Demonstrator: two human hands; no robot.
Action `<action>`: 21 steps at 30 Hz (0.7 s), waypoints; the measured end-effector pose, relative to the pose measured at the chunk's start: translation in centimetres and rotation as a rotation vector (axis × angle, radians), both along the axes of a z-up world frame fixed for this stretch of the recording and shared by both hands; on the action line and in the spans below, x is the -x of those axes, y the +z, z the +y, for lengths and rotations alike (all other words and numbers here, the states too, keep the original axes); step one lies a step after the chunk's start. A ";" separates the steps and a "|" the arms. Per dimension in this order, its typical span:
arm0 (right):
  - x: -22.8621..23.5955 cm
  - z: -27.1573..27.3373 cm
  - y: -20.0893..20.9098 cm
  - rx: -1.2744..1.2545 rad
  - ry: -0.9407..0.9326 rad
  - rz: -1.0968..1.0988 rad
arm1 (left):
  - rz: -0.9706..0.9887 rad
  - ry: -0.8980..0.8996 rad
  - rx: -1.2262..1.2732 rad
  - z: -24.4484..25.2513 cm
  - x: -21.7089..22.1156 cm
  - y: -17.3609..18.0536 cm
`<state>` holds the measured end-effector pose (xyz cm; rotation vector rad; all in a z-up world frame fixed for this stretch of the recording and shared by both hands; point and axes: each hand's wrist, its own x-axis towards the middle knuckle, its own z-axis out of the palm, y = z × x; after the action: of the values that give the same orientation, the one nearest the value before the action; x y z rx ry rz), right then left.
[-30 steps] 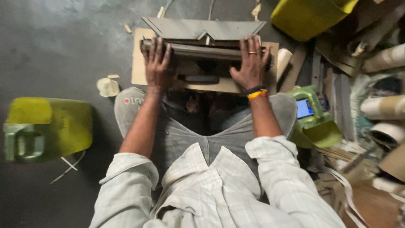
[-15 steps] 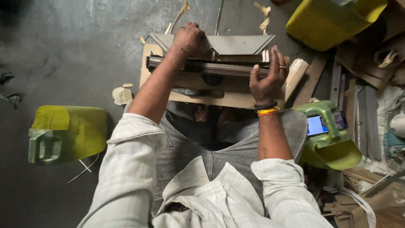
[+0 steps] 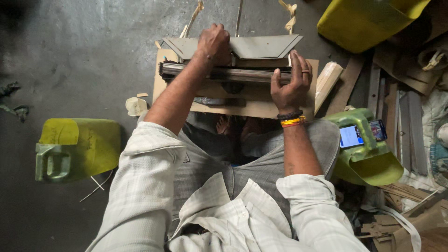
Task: The person sits on the floor and repeatedly sands the edges of thin metal sheets using a sanding block. They pick up each sheet, sand the edges, and place it back into a stack, repeating the process throughout the clip.
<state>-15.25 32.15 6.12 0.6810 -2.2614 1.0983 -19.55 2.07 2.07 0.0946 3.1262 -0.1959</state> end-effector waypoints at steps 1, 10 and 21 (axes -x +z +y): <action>0.1 0.0 -0.1 0.013 0.004 -0.002 | 0.001 0.002 -0.005 0.0 0.1 0.0; 0.8 0.8 -2.2 0.138 -0.145 -0.054 | -0.054 0.069 -0.064 0.1 0.0 1.8; 0.9 0.8 -2.4 0.195 -0.166 -0.064 | -0.030 0.048 -0.128 0.0 -0.3 2.5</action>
<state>-16.15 32.95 3.70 0.3783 -2.1816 1.2523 -19.21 2.02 4.60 0.0223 3.1051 0.0059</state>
